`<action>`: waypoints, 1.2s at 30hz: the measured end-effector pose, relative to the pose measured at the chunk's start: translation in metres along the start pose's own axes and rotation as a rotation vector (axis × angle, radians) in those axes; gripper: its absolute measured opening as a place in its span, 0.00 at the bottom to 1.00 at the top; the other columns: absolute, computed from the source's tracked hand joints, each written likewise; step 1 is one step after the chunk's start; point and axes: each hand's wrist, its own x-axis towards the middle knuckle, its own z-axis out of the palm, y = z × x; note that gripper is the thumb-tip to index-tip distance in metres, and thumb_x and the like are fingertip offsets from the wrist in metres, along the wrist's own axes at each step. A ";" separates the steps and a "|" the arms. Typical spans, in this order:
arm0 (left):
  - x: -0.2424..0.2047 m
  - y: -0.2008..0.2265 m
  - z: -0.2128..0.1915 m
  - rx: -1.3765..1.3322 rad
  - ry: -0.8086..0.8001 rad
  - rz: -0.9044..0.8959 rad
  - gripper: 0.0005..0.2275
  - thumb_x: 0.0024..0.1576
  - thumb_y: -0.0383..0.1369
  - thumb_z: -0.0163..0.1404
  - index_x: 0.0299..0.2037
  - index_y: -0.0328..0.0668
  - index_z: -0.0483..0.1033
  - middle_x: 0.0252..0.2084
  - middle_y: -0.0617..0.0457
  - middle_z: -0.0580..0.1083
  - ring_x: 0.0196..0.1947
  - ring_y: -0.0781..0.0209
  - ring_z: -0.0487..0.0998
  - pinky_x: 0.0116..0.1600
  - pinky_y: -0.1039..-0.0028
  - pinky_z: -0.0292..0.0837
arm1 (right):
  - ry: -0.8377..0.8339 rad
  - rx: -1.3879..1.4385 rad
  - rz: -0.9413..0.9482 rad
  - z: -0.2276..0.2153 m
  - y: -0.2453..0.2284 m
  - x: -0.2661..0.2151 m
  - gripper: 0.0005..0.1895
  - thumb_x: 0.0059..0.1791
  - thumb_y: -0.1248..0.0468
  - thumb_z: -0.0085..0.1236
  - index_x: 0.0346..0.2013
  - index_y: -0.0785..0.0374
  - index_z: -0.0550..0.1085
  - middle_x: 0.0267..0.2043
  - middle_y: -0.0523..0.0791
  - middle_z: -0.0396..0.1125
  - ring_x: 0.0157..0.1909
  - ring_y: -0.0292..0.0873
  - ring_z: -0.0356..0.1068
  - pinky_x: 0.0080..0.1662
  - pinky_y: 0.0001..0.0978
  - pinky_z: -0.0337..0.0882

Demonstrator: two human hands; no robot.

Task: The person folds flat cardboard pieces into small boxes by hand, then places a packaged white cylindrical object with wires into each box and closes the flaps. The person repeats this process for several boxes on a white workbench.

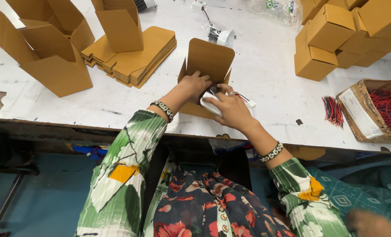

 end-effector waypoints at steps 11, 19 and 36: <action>-0.011 -0.002 -0.039 -0.103 -0.082 -0.080 0.46 0.31 0.45 0.75 0.63 0.43 0.66 0.64 0.51 0.64 0.64 0.37 0.63 0.59 0.58 0.72 | -0.176 0.116 -0.029 -0.019 0.006 0.004 0.33 0.32 0.68 0.65 0.52 0.46 0.77 0.48 0.40 0.73 0.68 0.55 0.58 0.59 0.46 0.69; -0.021 0.001 -0.046 -0.020 0.220 0.222 0.40 0.31 0.43 0.72 0.57 0.41 0.70 0.61 0.49 0.67 0.62 0.44 0.65 0.53 0.60 0.76 | -0.271 0.235 -0.057 -0.020 0.022 0.007 0.34 0.30 0.65 0.65 0.52 0.46 0.77 0.51 0.41 0.73 0.70 0.56 0.53 0.63 0.49 0.65; -0.031 0.008 -0.022 -0.166 0.058 0.042 0.26 0.54 0.41 0.58 0.62 0.47 0.70 0.66 0.51 0.68 0.68 0.48 0.66 0.66 0.61 0.69 | -0.079 0.481 0.129 -0.035 0.041 -0.007 0.25 0.40 0.63 0.66 0.53 0.52 0.79 0.53 0.43 0.75 0.64 0.47 0.66 0.64 0.43 0.64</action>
